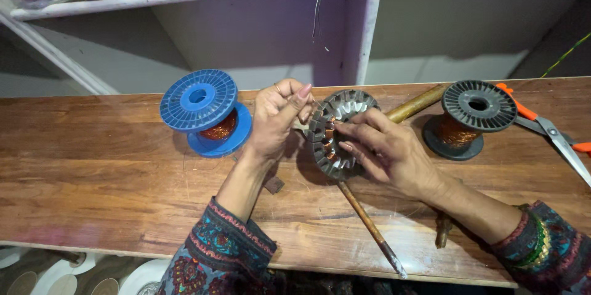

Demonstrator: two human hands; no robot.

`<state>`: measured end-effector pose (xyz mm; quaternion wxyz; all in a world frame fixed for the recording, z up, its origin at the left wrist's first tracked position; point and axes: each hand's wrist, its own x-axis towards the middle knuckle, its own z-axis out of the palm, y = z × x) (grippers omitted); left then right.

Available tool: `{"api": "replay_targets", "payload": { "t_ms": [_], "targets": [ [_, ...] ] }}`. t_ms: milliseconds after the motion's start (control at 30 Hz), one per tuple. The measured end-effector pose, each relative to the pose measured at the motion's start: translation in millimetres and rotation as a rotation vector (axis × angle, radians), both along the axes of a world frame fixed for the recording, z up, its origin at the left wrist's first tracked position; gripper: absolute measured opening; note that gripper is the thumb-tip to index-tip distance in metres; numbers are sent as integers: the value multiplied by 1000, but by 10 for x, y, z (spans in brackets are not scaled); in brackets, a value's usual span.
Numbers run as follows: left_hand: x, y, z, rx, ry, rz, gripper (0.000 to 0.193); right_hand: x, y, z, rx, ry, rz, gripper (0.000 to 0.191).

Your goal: The person winds copper wire around the slots of a motor armature, using a wooden stick to press the wire into place. They repeatedly rotate the armature and continue winding until the slots are filled.

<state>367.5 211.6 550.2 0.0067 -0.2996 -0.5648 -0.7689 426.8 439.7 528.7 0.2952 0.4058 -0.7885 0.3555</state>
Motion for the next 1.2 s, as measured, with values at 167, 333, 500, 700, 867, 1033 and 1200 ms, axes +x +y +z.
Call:
{"api": "replay_targets", "payload": {
  "t_ms": [167,333,500,700,867,1033,1200],
  "targets": [
    [-53,-80,-18,-6,75,-25,21,7,5,21,2,-2,8,36],
    [-113,-110,-54,-41,4,0,21,47,19,46,-1,1,-1,38],
    [-184,-45,-143,-36,-102,47,23,58,-1,76,-34,-86,12,35],
    [-273,97,-272,21,-112,90,22,85,-35,108,-148,-180,-33,23],
    [-321,176,-346,53,-41,72,20,78,-3,131,-165,-140,-15,21],
    [-331,209,-380,60,-49,66,21,-12,15,122,-158,-300,-79,18],
    [-312,216,-387,42,-144,67,19,-43,134,106,-301,-367,-5,20]
  ]
}}
